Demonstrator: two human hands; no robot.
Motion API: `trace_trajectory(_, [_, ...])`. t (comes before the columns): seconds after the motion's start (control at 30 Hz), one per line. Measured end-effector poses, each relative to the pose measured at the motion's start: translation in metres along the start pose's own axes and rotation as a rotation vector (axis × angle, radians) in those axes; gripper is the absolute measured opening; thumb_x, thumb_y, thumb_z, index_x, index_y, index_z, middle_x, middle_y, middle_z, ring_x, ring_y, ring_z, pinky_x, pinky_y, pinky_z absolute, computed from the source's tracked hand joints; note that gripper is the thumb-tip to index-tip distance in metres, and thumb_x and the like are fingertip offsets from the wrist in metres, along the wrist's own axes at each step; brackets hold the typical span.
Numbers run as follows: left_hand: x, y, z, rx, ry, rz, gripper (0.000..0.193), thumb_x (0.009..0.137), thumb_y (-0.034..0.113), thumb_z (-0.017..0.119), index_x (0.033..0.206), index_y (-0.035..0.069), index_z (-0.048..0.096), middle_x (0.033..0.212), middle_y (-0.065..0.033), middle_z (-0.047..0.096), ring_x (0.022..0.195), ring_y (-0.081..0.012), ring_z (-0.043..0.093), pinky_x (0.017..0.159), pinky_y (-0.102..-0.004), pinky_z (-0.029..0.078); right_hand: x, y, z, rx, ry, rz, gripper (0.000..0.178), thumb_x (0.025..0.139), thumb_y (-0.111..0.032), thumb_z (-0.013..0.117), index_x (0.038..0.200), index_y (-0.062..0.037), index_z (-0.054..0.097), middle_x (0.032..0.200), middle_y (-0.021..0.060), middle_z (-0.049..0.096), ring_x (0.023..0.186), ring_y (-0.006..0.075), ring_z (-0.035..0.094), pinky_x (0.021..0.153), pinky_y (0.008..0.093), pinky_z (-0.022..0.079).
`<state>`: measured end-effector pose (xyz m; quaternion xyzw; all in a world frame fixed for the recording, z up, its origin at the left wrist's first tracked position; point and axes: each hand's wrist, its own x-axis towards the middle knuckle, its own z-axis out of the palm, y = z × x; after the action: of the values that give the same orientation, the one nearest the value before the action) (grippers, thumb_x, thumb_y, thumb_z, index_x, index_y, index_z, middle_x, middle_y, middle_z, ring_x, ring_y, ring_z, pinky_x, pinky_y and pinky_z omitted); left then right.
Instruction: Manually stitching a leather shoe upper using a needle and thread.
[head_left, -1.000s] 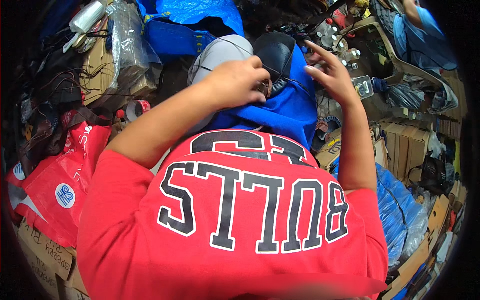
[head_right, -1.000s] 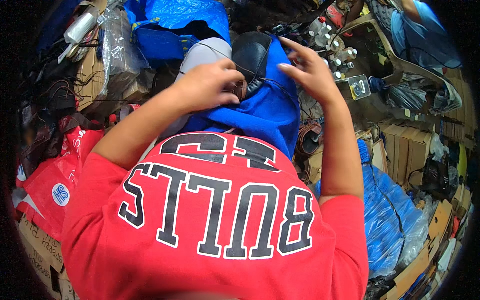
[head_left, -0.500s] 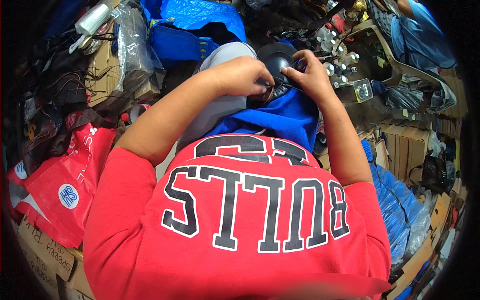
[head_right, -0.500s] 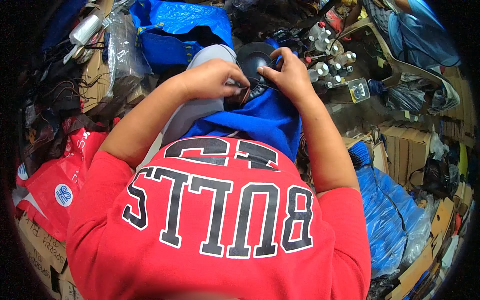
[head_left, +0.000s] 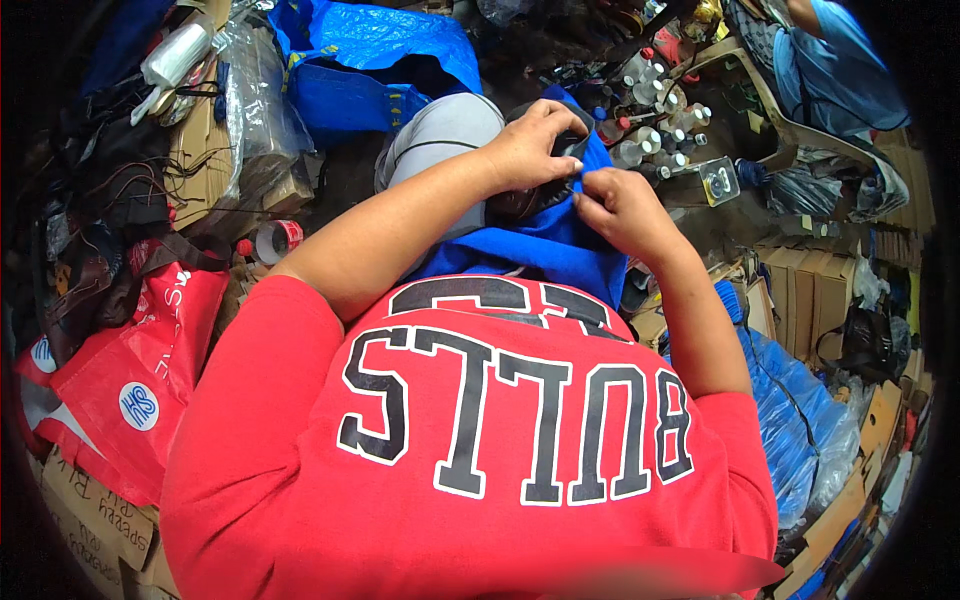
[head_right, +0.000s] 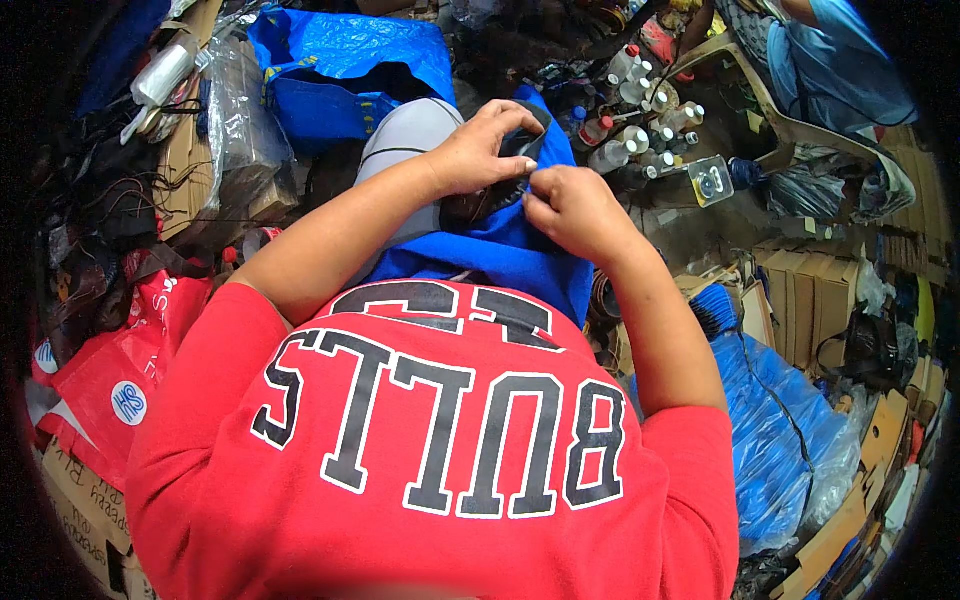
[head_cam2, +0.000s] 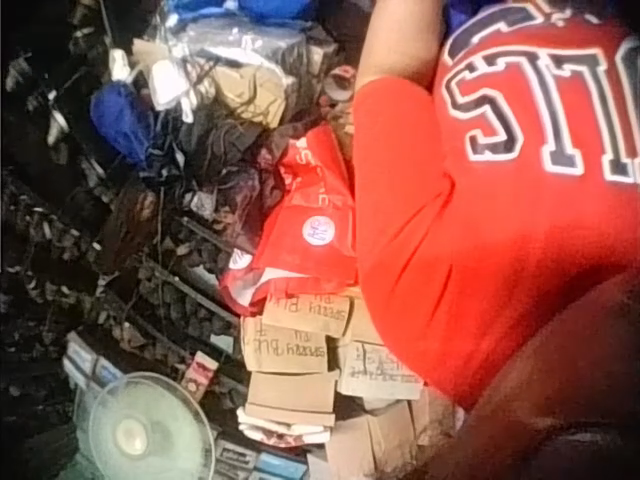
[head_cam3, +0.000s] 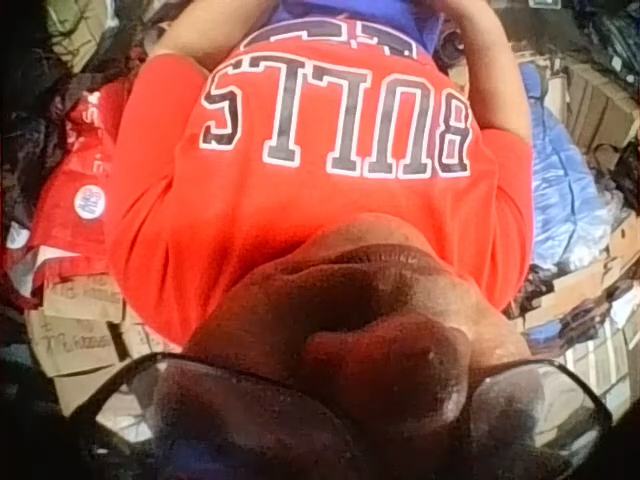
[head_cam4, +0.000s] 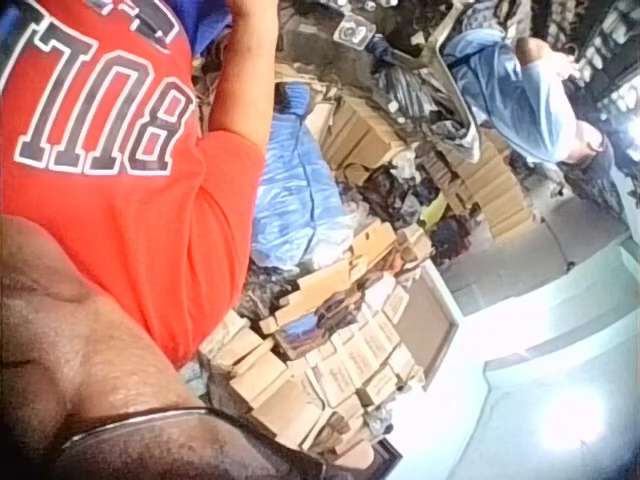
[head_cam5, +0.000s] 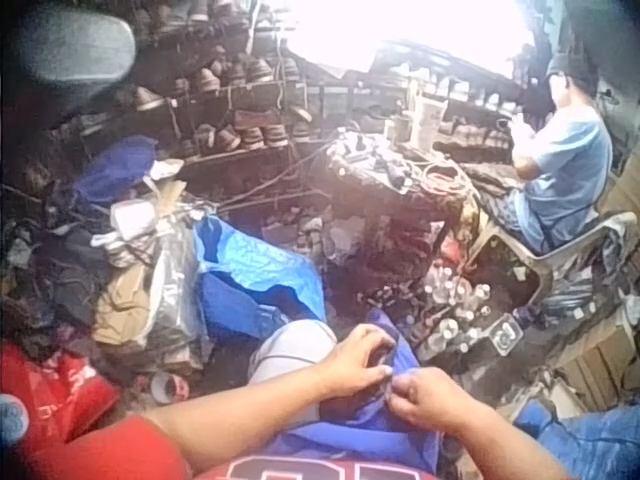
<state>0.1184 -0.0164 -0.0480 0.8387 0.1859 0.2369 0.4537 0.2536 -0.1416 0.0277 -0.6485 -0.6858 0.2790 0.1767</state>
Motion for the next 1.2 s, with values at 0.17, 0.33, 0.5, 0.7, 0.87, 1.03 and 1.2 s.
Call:
trace_trajectory(0.17, [0.004, -0.006, -0.012, 0.075, -0.056, -0.042, 0.043, 0.07, 0.023, 0.074, 0.109, 0.009, 0.061, 0.115, -0.0148, 0.052, 0.114, -0.0288, 0.045, 0.099, -0.0364, 0.036, -0.03, -0.012, -0.018, 0.382, 0.142, 0.122, 0.019, 0.082, -0.009, 0.064, 0.071, -0.0003, 0.052, 0.065, -0.0018, 0.045, 0.062, 0.0064, 0.04, 0.054, 0.0236, 0.034])
trace_trajectory(0.33, [0.028, -0.002, -0.041, 0.135, -0.281, 0.074, 0.033, 0.074, 0.02, 0.07, 0.104, 0.008, 0.062, 0.107, -0.0108, 0.059, 0.106, -0.0253, 0.052, 0.094, -0.0343, 0.039, -0.018, -0.008, -0.005, 0.121, 0.212, 0.064, 0.021, 0.081, -0.007, 0.063, 0.101, -0.0092, 0.067, 0.074, 0.0085, 0.055, 0.067, 0.0193, 0.054, 0.063, 0.0283, 0.043])
trace_trajectory(0.5, [0.033, 0.002, -0.052, -0.001, -0.422, -0.027, 0.027, 0.074, 0.014, 0.069, 0.1, 0.008, 0.062, 0.099, -0.008, 0.062, 0.101, -0.0231, 0.055, 0.092, -0.0332, 0.04, -0.009, -0.006, 0.002, 0.058, 0.185, 0.07, 0.02, 0.081, -0.009, 0.062, 0.101, -0.0078, 0.066, 0.077, 0.0119, 0.057, 0.07, 0.026, 0.057, 0.065, 0.0328, 0.045])
trace_trajectory(0.7, [0.031, 0.008, -0.059, -0.041, -0.522, -0.046, 0.025, 0.076, 0.01, 0.067, 0.101, 0.011, 0.068, 0.1, -0.0089, 0.061, 0.099, -0.0229, 0.056, 0.09, -0.0322, 0.041, -0.009, -0.008, 0.001, 0.016, 0.131, 0.09, 0.019, 0.08, -0.011, 0.061, 0.097, -0.0069, 0.068, 0.078, 0.0132, 0.058, 0.073, 0.0284, 0.059, 0.068, 0.0348, 0.046])
trace_trajectory(0.87, [0.03, 0.008, -0.06, -0.021, -0.55, -0.08, 0.029, 0.076, 0.01, 0.066, 0.105, 0.014, 0.068, 0.099, -0.0108, 0.061, 0.096, -0.0234, 0.056, 0.088, -0.0309, 0.043, -0.007, -0.018, 0.001, -0.061, 0.151, 0.129, 0.019, 0.077, -0.01, 0.061, 0.095, -0.0064, 0.068, 0.079, 0.0143, 0.06, 0.074, 0.0302, 0.06, 0.069, 0.0358, 0.048])
trace_trajectory(1.03, [0.03, 0.005, -0.058, -0.005, -0.543, -0.046, 0.029, 0.077, 0.011, 0.065, 0.105, 0.014, 0.068, 0.098, -0.0111, 0.06, 0.094, -0.0243, 0.056, 0.087, -0.0311, 0.043, -0.005, -0.024, 0.008, -0.154, 0.225, 0.119, 0.017, 0.077, -0.011, 0.061, 0.092, -0.0072, 0.068, 0.077, 0.0144, 0.06, 0.076, 0.0304, 0.061, 0.069, 0.0373, 0.049])
trace_trajectory(1.2, [0.028, 0.004, -0.056, 0.065, -0.503, 0.035, 0.031, 0.075, 0.011, 0.068, 0.105, 0.016, 0.068, 0.096, -0.0102, 0.056, 0.094, -0.0253, 0.055, 0.087, -0.0321, 0.043, -0.004, -0.01, 0.021, -0.08, 0.279, 0.098, 0.015, 0.079, -0.01, 0.062, 0.093, -0.009, 0.068, 0.079, 0.013, 0.059, 0.075, 0.0292, 0.06, 0.068, 0.0364, 0.048])
